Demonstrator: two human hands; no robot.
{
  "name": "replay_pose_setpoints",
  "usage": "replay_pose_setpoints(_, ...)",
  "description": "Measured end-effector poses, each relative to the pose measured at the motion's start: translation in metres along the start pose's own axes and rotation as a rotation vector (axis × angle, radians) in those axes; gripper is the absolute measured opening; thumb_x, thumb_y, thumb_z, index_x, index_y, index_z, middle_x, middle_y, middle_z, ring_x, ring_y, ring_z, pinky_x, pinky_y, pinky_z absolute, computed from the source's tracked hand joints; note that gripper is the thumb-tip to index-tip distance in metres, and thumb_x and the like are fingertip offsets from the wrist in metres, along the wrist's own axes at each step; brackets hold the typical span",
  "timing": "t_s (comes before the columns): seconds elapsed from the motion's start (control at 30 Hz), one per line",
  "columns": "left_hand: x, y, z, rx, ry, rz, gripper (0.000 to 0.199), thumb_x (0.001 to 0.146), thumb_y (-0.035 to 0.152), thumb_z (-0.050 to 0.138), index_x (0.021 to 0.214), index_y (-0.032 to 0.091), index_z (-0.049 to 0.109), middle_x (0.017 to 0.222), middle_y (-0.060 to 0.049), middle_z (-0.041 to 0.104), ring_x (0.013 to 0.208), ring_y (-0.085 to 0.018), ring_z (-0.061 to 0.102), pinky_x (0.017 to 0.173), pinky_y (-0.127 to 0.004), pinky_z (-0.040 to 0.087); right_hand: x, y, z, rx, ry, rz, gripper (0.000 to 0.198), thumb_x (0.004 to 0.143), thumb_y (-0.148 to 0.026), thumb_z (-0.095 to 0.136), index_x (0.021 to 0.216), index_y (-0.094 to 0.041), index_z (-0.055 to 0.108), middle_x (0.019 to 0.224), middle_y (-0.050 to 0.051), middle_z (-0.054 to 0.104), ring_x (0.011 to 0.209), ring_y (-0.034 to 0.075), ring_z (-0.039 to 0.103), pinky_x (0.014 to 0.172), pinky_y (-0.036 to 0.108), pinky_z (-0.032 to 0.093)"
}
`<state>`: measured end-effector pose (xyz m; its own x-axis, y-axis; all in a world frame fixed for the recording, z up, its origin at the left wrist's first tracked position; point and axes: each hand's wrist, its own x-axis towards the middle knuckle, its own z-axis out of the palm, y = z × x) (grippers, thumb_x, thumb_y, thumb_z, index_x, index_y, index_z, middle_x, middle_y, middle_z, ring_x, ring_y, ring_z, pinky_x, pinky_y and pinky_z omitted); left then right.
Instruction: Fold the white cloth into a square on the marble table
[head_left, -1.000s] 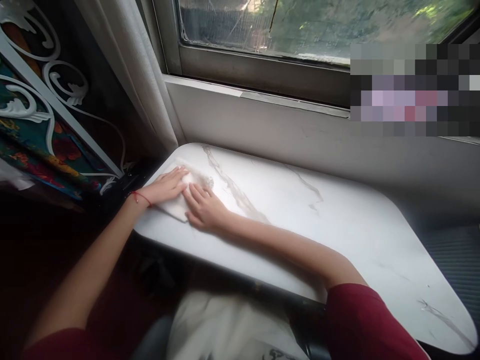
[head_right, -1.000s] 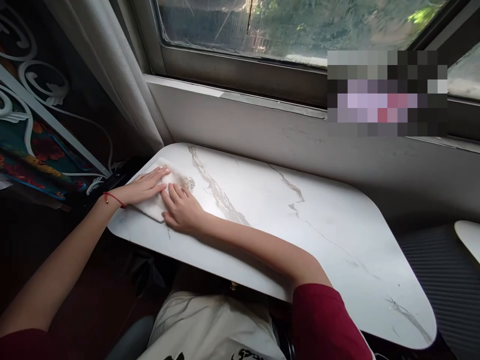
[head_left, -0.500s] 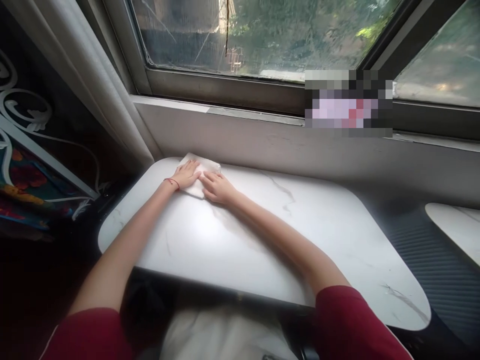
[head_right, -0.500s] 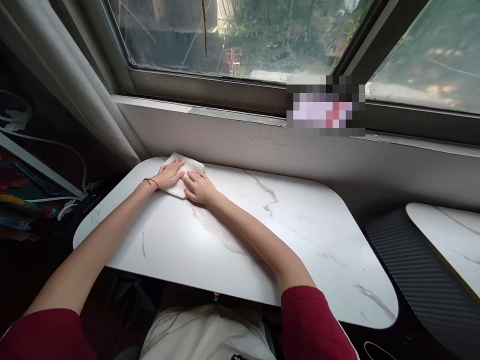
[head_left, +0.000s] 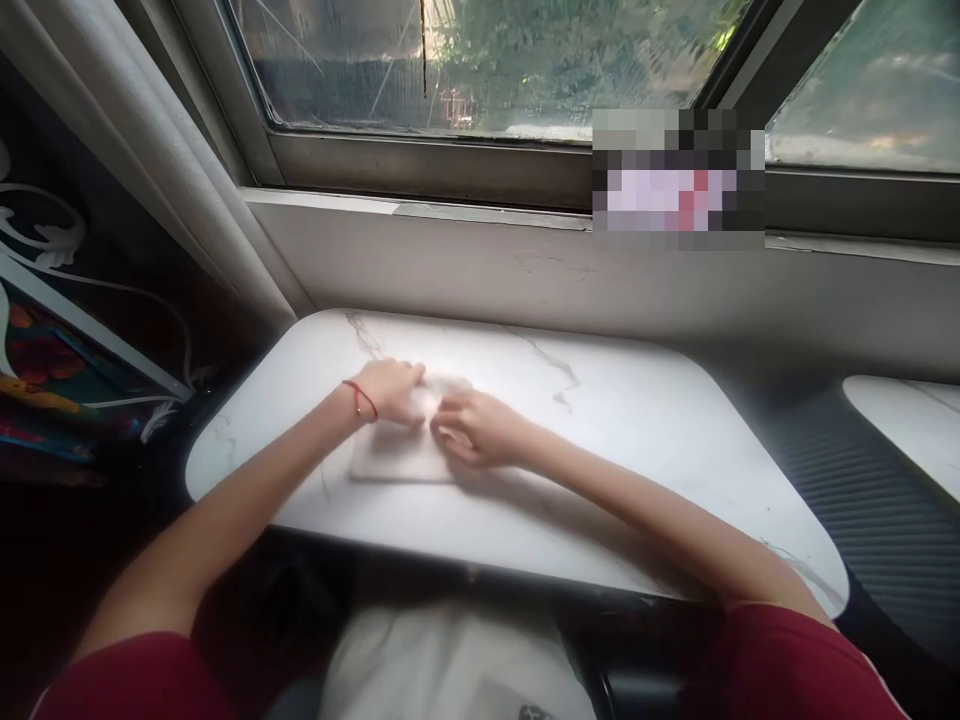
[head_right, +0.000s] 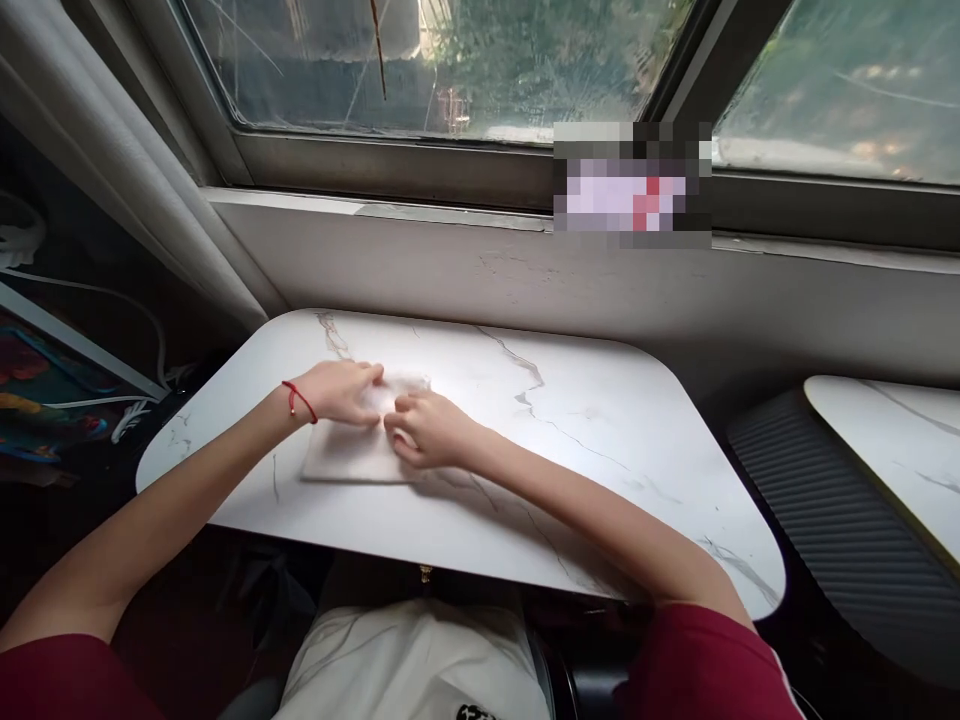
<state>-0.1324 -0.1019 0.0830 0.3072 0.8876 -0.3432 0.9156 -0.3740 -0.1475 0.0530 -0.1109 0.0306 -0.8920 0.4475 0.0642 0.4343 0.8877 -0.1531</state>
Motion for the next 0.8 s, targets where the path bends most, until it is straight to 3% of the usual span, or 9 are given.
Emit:
replay_pose_setpoints(0.17, -0.024, 0.066, -0.012, 0.036, -0.109, 0.112, 0.048, 0.079, 0.036, 0.065, 0.12, 0.013, 0.059, 0.111, -0.016, 0.072, 0.101, -0.031, 0.07, 0.083, -0.038, 0.054, -0.038, -0.046, -0.028, -0.117, -0.262, 0.098, 0.031, 0.095, -0.023, 0.046, 0.093, -0.011, 0.075, 0.088, 0.014, 0.071, 0.076, 0.023, 0.063, 0.065, 0.034, 0.038)
replay_pose_setpoints(0.33, -0.013, 0.105, 0.0, 0.001, -0.024, 0.088, 0.03, 0.084, 0.018, 0.059, 0.112, 0.009, 0.063, 0.104, -0.022, 0.071, 0.091, -0.031, 0.071, 0.071, -0.037, 0.049, -0.046, -0.058, -0.048, -0.125, -0.435, 0.363, 0.029, 0.096, -0.031, 0.054, 0.095, -0.011, 0.075, 0.088, 0.017, 0.073, 0.08, 0.026, 0.068, 0.065, 0.034, 0.04)
replay_pose_setpoints(0.5, 0.019, 0.121, 0.02, 0.054, 0.17, -0.026, 0.024, 0.092, 0.009, 0.045, 0.106, 0.013, 0.064, 0.101, -0.02, 0.068, 0.091, -0.027, 0.065, 0.071, -0.037, 0.043, -0.043, -0.034, -0.046, -0.211, -0.428, 0.51, 0.03, 0.093, -0.029, 0.06, 0.105, -0.006, 0.073, 0.105, 0.022, 0.072, 0.096, 0.029, 0.069, 0.075, 0.033, 0.046)
replay_pose_setpoints(0.8, 0.089, 0.122, -0.009, 0.036, 0.119, -0.052, 0.017, 0.092, 0.019, 0.057, 0.105, 0.013, 0.066, 0.113, -0.02, 0.063, 0.099, -0.031, 0.06, 0.078, -0.041, 0.038, -0.037, 0.053, -0.046, -0.219, -0.308, 0.545, 0.037, 0.092, -0.036, 0.058, 0.116, -0.008, 0.065, 0.112, 0.016, 0.072, 0.097, 0.028, 0.069, 0.073, 0.032, 0.045)
